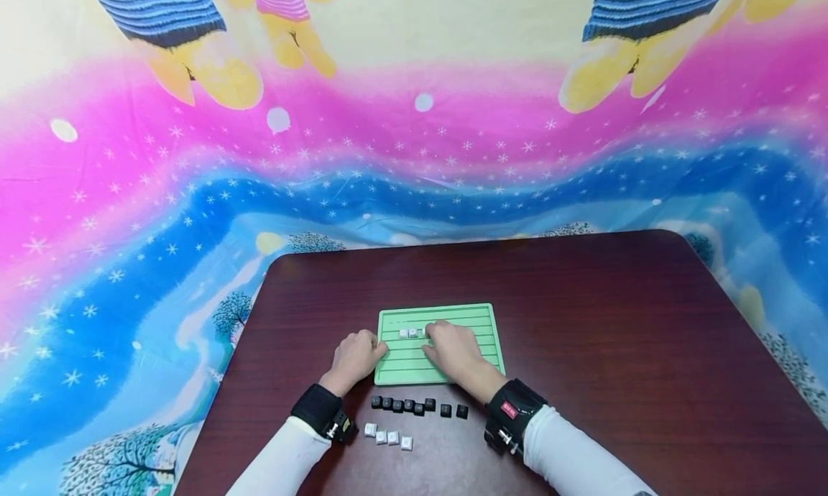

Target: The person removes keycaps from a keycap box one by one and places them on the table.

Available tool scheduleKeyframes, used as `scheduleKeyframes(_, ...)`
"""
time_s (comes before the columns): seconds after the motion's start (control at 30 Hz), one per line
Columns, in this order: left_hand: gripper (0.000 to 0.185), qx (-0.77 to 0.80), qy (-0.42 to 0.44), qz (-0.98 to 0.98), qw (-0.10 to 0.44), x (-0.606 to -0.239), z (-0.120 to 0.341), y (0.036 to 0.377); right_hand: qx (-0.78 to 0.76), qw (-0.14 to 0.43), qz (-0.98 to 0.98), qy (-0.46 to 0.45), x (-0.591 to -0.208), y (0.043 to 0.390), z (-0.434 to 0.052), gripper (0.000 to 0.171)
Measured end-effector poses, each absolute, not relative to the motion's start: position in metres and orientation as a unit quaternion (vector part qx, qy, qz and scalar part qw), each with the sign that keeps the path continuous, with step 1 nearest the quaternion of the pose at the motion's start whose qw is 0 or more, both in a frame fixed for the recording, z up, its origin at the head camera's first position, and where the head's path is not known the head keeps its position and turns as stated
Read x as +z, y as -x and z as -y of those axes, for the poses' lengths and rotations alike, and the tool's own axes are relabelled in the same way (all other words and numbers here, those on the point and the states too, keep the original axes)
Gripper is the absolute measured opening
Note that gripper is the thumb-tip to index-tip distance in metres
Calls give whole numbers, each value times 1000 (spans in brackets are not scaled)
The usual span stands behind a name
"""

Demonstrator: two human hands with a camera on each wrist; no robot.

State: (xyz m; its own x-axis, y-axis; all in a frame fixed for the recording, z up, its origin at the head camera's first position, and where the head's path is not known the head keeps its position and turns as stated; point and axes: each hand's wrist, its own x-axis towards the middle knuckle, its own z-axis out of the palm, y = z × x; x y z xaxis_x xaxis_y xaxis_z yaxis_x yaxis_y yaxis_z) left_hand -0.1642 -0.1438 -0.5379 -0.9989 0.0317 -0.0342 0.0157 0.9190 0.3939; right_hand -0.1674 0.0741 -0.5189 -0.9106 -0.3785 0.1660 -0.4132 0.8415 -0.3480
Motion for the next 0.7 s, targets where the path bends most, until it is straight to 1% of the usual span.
scheduleKeyframes(0.7,54,206,-12,-978,26,-537,144,164,174,43,966,-184,-520,184,-72,17)
